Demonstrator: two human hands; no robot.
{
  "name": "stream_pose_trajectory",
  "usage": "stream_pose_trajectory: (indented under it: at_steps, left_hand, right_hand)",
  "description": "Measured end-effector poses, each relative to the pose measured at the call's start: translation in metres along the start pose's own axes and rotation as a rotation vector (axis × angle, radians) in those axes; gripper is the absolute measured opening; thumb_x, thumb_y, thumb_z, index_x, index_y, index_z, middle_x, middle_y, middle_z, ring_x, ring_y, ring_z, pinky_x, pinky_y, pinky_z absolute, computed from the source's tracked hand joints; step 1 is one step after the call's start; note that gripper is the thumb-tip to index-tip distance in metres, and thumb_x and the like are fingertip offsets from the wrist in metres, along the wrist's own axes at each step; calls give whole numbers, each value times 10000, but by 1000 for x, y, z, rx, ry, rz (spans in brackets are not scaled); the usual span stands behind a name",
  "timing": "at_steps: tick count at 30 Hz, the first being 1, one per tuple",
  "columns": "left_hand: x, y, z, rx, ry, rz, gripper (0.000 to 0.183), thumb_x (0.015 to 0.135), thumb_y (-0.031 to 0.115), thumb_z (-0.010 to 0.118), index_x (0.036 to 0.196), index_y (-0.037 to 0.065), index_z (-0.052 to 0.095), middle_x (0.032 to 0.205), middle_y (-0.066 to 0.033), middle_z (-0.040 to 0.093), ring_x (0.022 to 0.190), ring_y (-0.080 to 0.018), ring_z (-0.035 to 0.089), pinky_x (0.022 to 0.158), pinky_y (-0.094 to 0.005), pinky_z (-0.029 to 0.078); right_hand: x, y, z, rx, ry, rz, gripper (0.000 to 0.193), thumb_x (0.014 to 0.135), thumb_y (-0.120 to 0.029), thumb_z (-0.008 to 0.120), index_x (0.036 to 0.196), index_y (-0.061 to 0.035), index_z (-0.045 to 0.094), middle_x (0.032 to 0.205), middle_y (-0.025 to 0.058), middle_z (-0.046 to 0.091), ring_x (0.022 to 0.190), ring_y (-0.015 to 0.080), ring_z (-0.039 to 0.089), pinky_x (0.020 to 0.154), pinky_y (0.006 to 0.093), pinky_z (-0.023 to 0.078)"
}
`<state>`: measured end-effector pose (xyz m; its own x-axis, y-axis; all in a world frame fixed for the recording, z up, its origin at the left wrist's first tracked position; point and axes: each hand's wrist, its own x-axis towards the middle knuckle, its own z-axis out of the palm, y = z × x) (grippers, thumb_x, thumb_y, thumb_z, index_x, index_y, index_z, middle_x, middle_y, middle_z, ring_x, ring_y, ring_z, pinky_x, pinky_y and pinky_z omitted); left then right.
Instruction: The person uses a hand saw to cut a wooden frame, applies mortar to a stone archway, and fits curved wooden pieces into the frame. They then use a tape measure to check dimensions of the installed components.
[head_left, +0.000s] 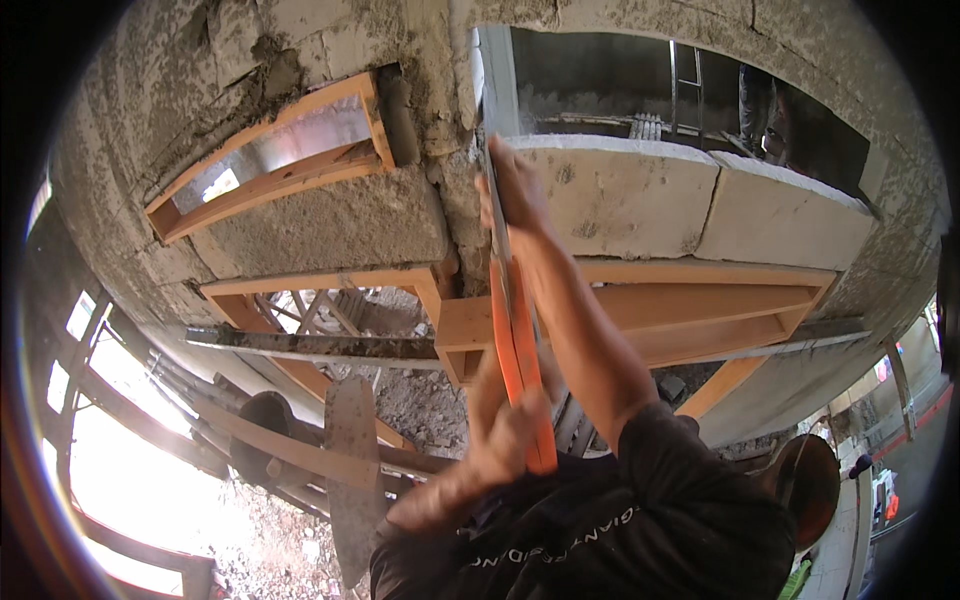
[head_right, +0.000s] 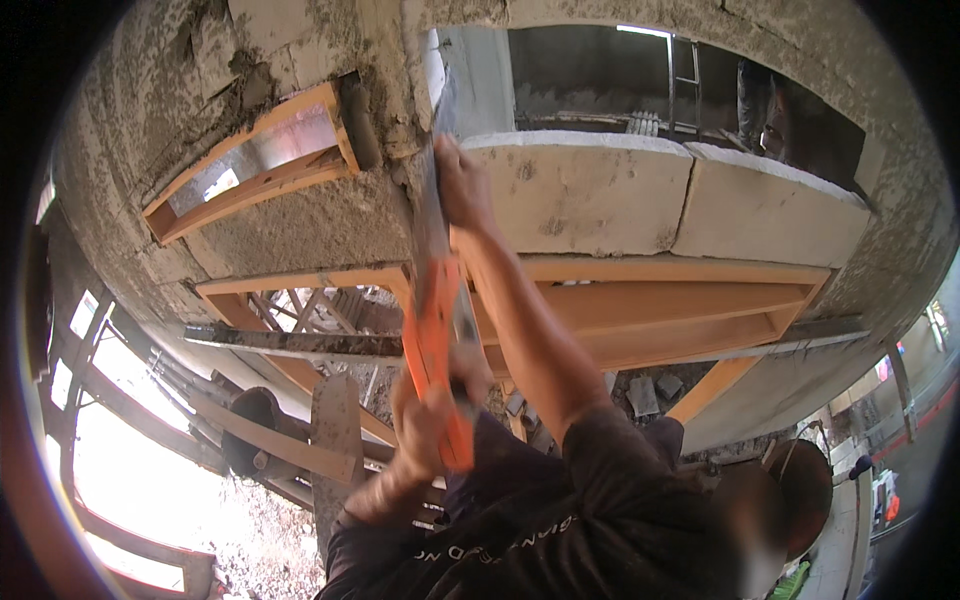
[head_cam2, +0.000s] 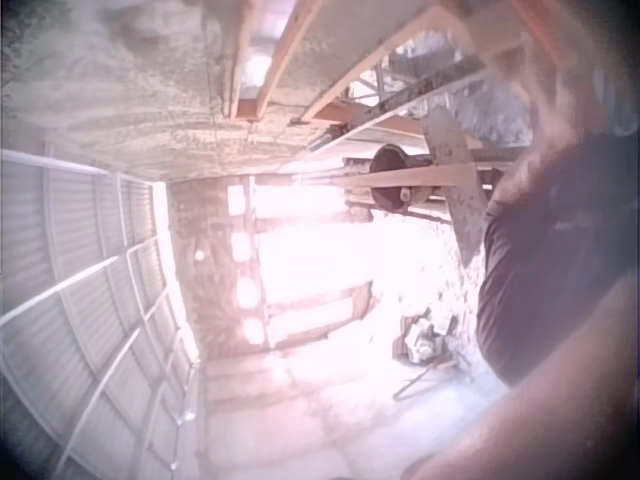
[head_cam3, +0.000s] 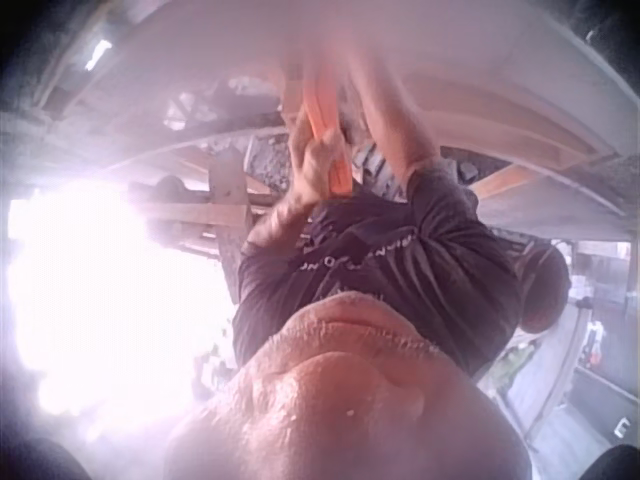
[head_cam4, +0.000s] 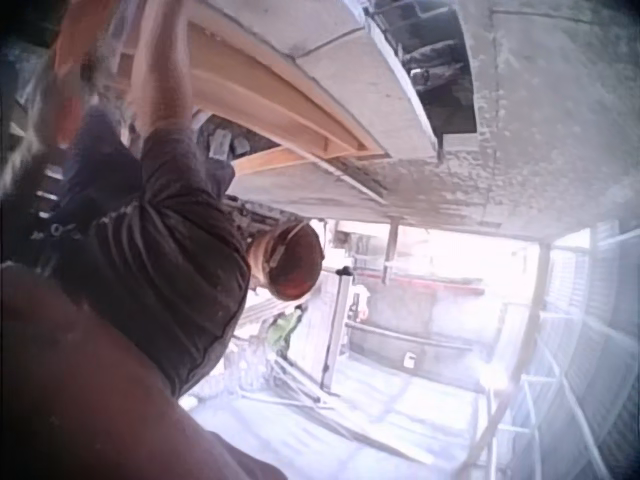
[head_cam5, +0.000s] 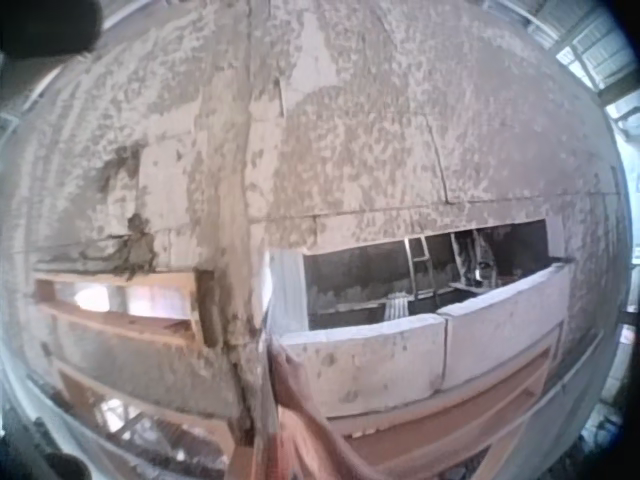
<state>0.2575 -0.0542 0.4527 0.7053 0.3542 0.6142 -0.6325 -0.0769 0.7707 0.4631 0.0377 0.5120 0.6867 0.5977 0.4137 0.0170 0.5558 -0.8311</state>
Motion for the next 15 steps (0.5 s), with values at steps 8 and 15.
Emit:
stream_pose_trajectory:
  at_steps: [8, 15]
  left_hand:
    - [23, 15, 12, -81, -37, -108, 342, 890, 205, 489, 1132, -8, 374, 829, -5, 467, 698, -58, 428, 606, -213, 371]
    - [-14, 11, 8, 5, -116, 44, 547, 818, 286, 562, 1195, -45, 345, 820, -29, 463, 687, -77, 430, 592, -235, 384]
  right_hand:
    - [14, -20, -1, 86, 1, 74, 396, 908, -473, 506, 995, -88, 530, 598, -18, 505, 340, 17, 340, 317, 189, 260]
    - [-12, 2, 7, 138, -70, -70, 391, 914, -460, 502, 1050, -94, 523, 595, -22, 510, 335, 19, 348, 320, 184, 241]
